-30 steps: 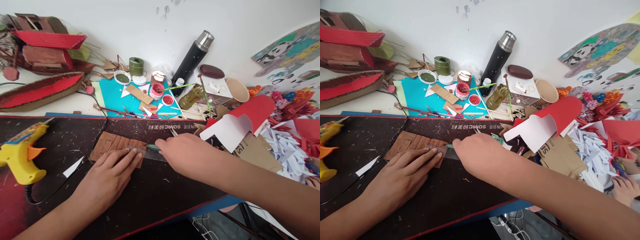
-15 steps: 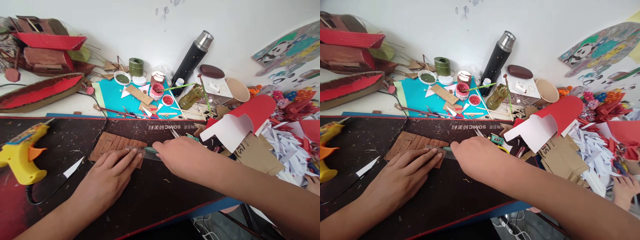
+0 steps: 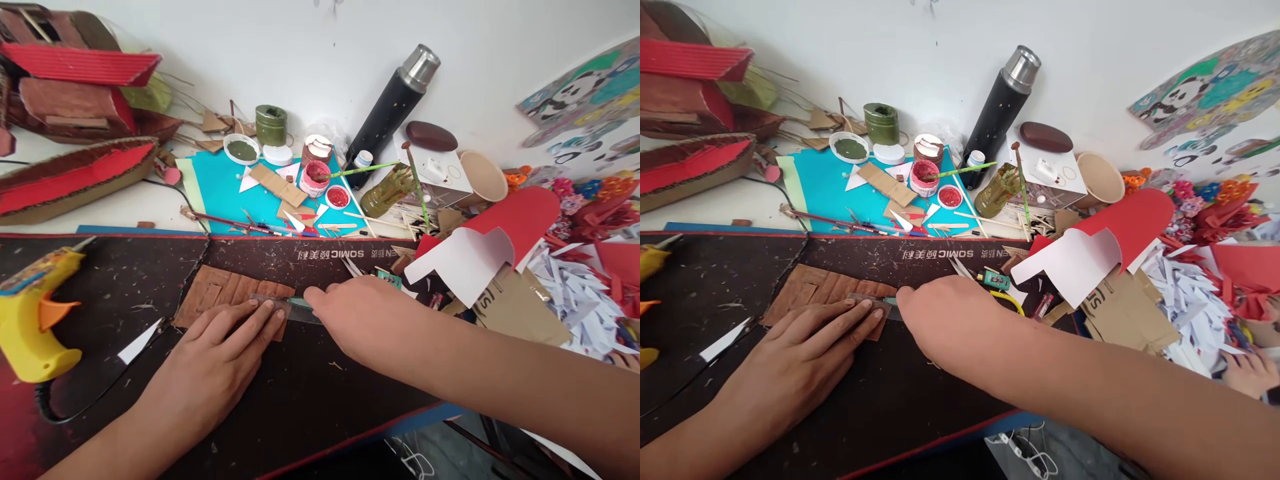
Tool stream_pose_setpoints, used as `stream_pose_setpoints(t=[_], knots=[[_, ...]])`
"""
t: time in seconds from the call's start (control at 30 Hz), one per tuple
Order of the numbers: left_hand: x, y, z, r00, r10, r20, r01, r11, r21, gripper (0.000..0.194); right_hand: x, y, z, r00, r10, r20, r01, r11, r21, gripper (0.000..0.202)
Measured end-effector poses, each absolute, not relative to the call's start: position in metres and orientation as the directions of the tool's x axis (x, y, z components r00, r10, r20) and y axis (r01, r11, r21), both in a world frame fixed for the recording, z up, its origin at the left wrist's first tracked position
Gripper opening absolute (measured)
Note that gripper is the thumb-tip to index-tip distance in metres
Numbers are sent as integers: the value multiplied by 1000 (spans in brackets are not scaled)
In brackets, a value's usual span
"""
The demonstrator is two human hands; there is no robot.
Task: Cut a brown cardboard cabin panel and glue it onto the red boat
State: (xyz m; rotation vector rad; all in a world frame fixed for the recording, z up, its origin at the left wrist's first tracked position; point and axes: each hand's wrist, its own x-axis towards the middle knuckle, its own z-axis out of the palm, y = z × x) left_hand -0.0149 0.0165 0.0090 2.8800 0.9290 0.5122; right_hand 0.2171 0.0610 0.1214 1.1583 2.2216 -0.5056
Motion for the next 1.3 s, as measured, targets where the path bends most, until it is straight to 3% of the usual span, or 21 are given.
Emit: stream_pose_setpoints(t=[0.17,0.53,1.3], knots=[[-14,20,10,772,548,321,528,-835,155,43,209,69,125,-417,551,-723,839,539,-74,29],[-14,18,10,775,552,307,543,-831,124,43,226,64,144,-420,704,-573,875,482,-50,18],[-16,16,5,756,578,306,551,-815,178,46,222,62,127,-433,661,-612,860,507,-61,18]])
